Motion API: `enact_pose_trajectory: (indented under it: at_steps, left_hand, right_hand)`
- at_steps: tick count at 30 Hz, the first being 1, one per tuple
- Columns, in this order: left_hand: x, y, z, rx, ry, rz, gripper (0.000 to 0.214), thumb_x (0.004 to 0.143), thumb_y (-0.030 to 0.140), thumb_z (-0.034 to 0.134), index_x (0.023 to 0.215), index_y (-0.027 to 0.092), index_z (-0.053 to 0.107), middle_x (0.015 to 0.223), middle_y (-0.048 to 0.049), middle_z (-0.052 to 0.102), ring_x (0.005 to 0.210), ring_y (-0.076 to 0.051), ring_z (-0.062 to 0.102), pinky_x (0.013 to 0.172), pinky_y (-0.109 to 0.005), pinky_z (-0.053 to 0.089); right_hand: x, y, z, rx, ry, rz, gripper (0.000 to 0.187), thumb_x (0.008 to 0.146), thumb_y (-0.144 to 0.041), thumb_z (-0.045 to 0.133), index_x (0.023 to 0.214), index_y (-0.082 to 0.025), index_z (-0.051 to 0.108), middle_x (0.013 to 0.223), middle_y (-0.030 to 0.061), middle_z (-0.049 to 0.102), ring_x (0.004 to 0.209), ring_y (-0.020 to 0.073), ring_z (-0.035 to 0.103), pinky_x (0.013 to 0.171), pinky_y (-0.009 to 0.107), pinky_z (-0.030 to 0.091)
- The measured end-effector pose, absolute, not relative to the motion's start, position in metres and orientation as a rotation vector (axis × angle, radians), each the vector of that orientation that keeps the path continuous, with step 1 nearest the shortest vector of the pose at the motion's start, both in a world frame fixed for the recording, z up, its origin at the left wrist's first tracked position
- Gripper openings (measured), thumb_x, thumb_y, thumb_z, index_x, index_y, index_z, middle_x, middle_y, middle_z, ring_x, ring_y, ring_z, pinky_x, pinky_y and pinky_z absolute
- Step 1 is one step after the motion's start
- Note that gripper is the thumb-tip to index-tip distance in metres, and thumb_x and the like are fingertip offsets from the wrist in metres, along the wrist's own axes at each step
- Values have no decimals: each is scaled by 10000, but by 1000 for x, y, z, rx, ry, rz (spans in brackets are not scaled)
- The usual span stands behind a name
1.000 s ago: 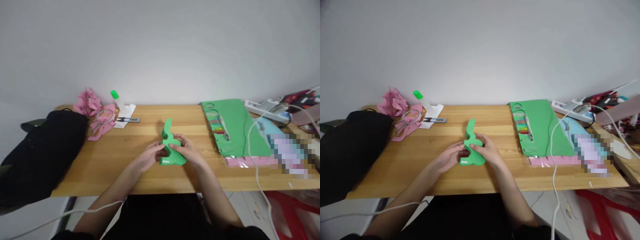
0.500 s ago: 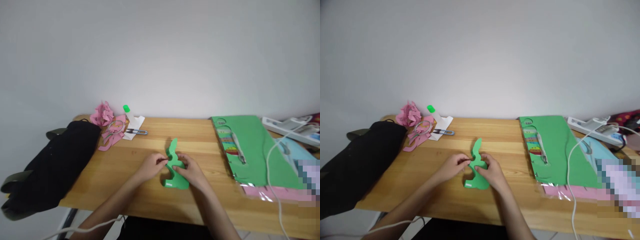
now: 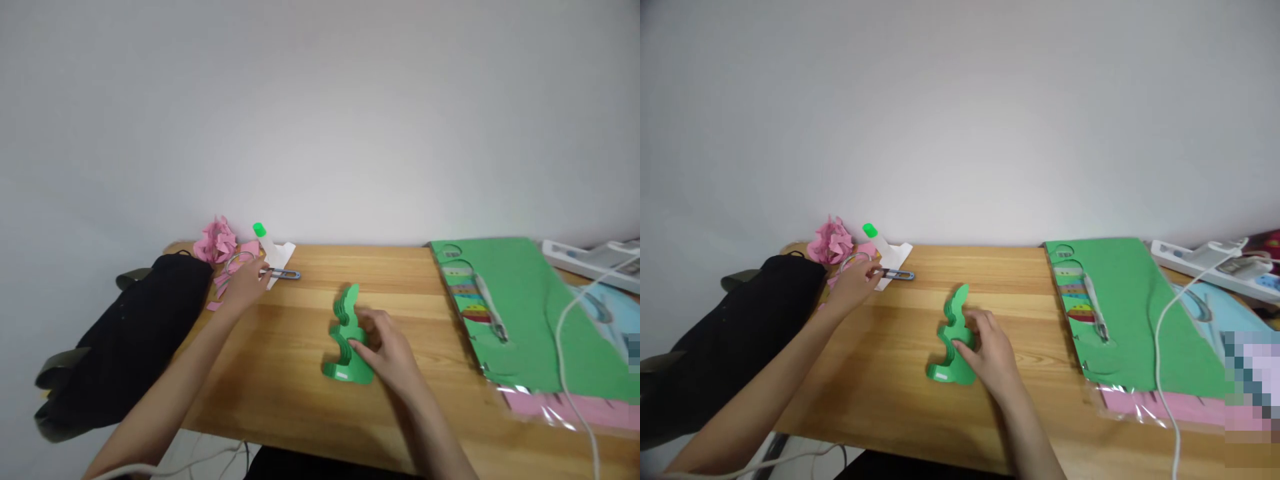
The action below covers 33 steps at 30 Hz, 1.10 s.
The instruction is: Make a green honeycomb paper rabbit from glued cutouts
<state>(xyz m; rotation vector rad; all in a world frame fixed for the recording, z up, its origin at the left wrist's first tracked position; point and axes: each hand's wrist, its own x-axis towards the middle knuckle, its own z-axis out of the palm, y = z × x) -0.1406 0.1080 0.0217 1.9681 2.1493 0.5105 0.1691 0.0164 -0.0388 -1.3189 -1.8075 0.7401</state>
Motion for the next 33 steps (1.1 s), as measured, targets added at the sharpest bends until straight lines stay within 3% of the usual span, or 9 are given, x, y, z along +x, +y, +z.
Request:
enact_pose_trajectory:
  at_steps: [2, 4, 10, 15, 20, 25, 28, 33]
  left_hand:
    - [-151, 117, 21, 1949, 2199, 554, 219, 800, 265, 508, 906, 159, 668, 993, -125, 689, 963, -287, 641, 900, -410, 480]
    - [-160, 127, 20, 1909, 2231, 610, 232, 796, 281, 521, 931, 154, 661, 1009, -130, 687, 978, -291, 641, 922, -424, 478]
    - [-169, 160, 21, 1738, 2156, 804, 418, 715, 288, 641, 1108, 152, 597, 1153, -131, 681, 1047, -257, 654, 921, -356, 511]
    - [-160, 170, 22, 1675, 1987, 879, 261, 680, 317, 670, 882, 160, 621, 986, -107, 737, 936, -258, 690, 847, -345, 536]
    - [-141, 155, 23, 1659, 1897, 1019, 283, 700, 405, 645, 842, 172, 572, 977, -110, 727, 955, -266, 673, 853, -360, 528]
    - [-103, 108, 38, 1720, 1685, 1021, 367, 723, 480, 615, 941, 184, 604, 999, -61, 716, 957, -235, 667, 859, -340, 523]
    - [-77, 75, 47, 1839, 1547, 899, 326, 747, 485, 606, 900, 198, 620, 938, -45, 705, 925, -228, 649, 868, -349, 512]
    - [-57, 46, 41, 1824, 1456, 859, 301, 767, 475, 598, 904, 211, 642, 941, -36, 703, 912, -220, 634, 840, -338, 514]
  right_hand:
    - [167, 15, -38, -1215, -1920, 549, 176, 817, -266, 659, 978, -199, 682, 1065, 130, 655, 992, 269, 646, 823, 408, 550]
    - [164, 14, -36, -1163, -2036, 410, 83, 850, -219, 623, 862, -204, 704, 1067, 133, 641, 1029, 283, 626, 831, 423, 542]
    - [157, 11, -27, -1154, -2215, 346, 186, 861, -110, 531, 909, -188, 693, 1055, 126, 654, 990, 264, 623, 807, 407, 537]
    - [159, 12, -24, -1147, -2220, 387, 248, 838, -68, 468, 942, -182, 662, 1047, 119, 660, 993, 260, 624, 813, 411, 536]
    - [161, 10, -17, -1119, -2080, 357, 275, 826, -62, 451, 958, -193, 654, 1033, 111, 673, 969, 239, 641, 810, 391, 551]
    - [161, 9, 15, -1058, -1869, 337, 209, 898, -126, 486, 1015, -214, 635, 933, 78, 704, 900, 207, 668, 780, 343, 557]
    - [158, 13, 38, -1082, -1794, 440, 136, 917, -200, 535, 1000, -222, 640, 892, 55, 718, 849, 188, 674, 768, 324, 550]
    - [151, 21, 50, -1180, -1723, 581, 167, 906, -281, 539, 986, -229, 676, 859, 44, 724, 771, 179, 660, 734, 321, 548]
